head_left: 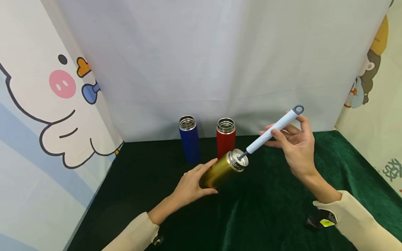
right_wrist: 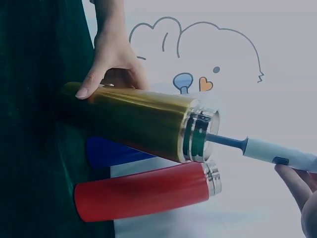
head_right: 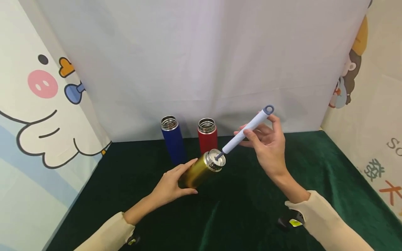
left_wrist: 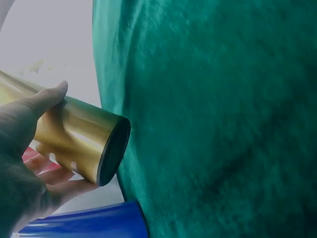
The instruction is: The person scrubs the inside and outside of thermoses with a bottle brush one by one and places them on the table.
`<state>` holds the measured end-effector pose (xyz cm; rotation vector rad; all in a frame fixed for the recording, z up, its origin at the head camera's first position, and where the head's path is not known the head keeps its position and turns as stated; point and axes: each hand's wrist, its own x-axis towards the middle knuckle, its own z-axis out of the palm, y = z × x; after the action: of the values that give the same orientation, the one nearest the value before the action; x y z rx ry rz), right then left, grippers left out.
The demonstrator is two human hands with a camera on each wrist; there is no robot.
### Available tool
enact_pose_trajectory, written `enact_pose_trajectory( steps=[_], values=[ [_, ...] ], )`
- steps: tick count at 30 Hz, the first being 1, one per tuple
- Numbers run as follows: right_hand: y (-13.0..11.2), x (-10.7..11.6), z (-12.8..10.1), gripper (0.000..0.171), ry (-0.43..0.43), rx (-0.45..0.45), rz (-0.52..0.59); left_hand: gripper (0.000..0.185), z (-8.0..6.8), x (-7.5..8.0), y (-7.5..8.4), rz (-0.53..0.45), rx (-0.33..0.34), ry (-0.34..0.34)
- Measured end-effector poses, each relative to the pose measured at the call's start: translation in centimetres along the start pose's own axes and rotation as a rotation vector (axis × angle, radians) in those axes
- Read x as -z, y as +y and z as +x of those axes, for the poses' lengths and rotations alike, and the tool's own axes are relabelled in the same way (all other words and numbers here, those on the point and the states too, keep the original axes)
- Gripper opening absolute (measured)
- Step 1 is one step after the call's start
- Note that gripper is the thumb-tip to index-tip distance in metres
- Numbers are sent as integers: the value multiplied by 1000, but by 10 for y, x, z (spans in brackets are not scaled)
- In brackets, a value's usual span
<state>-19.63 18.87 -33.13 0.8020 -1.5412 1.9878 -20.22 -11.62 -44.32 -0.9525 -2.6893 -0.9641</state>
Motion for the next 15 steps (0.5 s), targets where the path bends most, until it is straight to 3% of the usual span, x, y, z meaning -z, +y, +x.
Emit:
enact_pose_trajectory(
  steps=[7, 15],
  values=[
    [4, 16, -5, 46, 39, 60, 126, 97, -3, 0, -7, 71, -47, 18],
    [6, 16, -2, 54, 29, 39, 100, 97, -1, 0, -8, 38, -80, 12]
  ],
)
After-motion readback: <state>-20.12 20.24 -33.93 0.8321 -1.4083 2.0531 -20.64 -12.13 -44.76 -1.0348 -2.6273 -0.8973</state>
